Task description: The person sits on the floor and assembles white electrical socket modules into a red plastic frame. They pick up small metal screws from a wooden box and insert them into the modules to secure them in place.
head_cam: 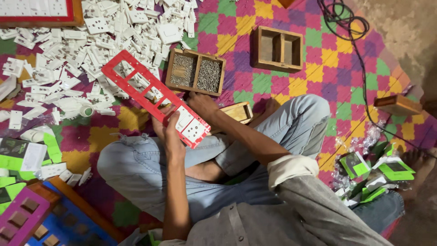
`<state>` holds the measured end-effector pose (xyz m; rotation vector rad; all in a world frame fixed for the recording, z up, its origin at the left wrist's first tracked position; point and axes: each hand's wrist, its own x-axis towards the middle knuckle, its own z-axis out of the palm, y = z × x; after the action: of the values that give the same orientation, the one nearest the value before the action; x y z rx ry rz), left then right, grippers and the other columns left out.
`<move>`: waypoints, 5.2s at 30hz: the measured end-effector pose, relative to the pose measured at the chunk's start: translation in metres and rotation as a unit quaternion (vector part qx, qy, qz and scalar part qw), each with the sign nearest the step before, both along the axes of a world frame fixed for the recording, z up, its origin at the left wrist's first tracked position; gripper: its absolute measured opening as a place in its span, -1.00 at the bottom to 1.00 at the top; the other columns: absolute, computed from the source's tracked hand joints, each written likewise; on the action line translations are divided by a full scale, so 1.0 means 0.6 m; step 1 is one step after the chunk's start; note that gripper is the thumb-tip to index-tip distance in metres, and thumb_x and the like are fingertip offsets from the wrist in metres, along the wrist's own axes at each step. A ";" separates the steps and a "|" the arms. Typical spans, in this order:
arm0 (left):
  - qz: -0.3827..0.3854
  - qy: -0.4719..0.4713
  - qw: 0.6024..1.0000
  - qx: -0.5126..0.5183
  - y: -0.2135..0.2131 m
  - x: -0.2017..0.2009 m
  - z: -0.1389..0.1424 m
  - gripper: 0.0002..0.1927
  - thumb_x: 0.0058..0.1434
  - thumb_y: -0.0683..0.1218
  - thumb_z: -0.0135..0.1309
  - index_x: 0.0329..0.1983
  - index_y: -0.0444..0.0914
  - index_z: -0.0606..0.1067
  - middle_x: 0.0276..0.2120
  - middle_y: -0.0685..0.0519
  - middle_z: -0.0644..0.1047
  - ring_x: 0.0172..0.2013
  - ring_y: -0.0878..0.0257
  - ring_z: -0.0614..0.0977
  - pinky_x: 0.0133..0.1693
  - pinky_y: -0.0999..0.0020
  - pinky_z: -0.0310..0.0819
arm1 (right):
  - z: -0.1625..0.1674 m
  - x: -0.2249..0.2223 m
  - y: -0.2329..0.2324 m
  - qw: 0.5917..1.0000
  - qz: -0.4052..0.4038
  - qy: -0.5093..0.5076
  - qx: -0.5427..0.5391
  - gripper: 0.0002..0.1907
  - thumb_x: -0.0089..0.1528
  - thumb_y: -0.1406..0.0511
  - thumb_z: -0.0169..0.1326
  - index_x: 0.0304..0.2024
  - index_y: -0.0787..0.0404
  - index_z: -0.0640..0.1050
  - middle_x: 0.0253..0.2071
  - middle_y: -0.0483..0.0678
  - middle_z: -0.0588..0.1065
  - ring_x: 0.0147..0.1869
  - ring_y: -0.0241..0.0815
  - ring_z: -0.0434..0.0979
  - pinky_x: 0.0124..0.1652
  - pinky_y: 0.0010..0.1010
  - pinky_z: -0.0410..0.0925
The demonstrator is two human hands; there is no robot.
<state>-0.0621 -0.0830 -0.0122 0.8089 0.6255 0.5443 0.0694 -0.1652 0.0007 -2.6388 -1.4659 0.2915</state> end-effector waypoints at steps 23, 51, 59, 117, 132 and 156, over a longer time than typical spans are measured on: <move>-0.194 0.038 0.946 0.257 -0.046 0.002 0.049 -0.60 0.27 -0.30 0.24 0.06 -0.34 0.30 -0.06 -0.15 0.64 -0.02 0.21 0.71 0.01 0.34 0.62 | 0.113 -0.007 -0.208 0.747 -0.219 0.476 0.409 -0.86 0.39 0.42 0.12 -0.02 0.36 0.56 -0.16 -0.05 0.62 -0.07 -0.35 0.63 -0.11 -0.52 0.51; -0.190 -0.013 0.952 0.239 -0.076 0.007 0.052 -0.63 0.36 -0.32 0.14 0.11 -0.31 0.25 0.08 -0.18 0.59 0.05 0.27 0.61 0.10 0.34 0.53 | 0.107 -0.018 -0.200 0.858 -0.151 0.338 0.356 -0.83 0.22 0.47 0.34 -0.14 0.25 0.70 -0.18 -0.06 0.58 -0.10 -0.28 0.57 -0.12 -0.48 0.42; -0.185 0.001 0.945 0.271 -0.079 0.010 0.057 -0.64 0.36 -0.33 0.15 0.07 -0.33 0.24 0.06 -0.20 0.59 0.04 0.21 0.65 0.08 0.33 0.55 | 0.128 -0.032 -0.191 0.901 -0.130 0.239 0.339 -0.81 0.19 0.49 0.34 -0.15 0.28 0.70 -0.18 -0.01 0.58 -0.14 -0.22 0.61 -0.15 -0.42 0.46; -0.175 0.052 0.883 0.433 -0.086 0.007 0.052 -0.67 0.35 -0.20 0.15 0.05 -0.43 0.31 -0.24 -0.17 0.62 -0.24 -0.09 0.73 -0.21 0.11 0.59 | 0.010 -0.035 -0.199 0.707 -0.281 0.531 0.374 -0.75 0.27 0.49 0.22 0.01 0.37 0.64 -0.09 -0.06 0.65 -0.07 -0.36 0.61 -0.01 -0.49 0.50; -0.141 0.081 0.855 0.492 -0.101 -0.001 -0.002 -0.42 0.33 -0.19 0.15 0.23 -0.61 0.16 -0.22 -0.27 0.57 -0.23 -0.24 0.67 -0.25 -0.01 0.54 | 0.009 -0.035 -0.189 0.689 -0.272 0.558 0.374 -0.77 0.29 0.49 0.19 0.01 0.38 0.63 -0.08 -0.04 0.64 -0.04 -0.35 0.60 0.01 -0.48 0.48; -0.122 0.075 0.877 0.458 -0.107 0.010 0.033 -0.59 0.31 -0.25 0.09 0.12 -0.50 0.22 -0.20 -0.20 0.63 -0.22 -0.07 0.74 -0.22 0.12 0.60 | 0.011 -0.039 -0.182 0.648 -0.272 0.606 0.373 -0.81 0.30 0.41 0.19 -0.04 0.34 0.62 -0.13 -0.06 0.63 -0.12 -0.35 0.62 -0.08 -0.50 0.51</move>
<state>-0.0563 -0.1471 0.0077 1.8187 0.3714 0.5415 0.0460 -0.2745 0.0071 -1.3832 -0.1785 0.8837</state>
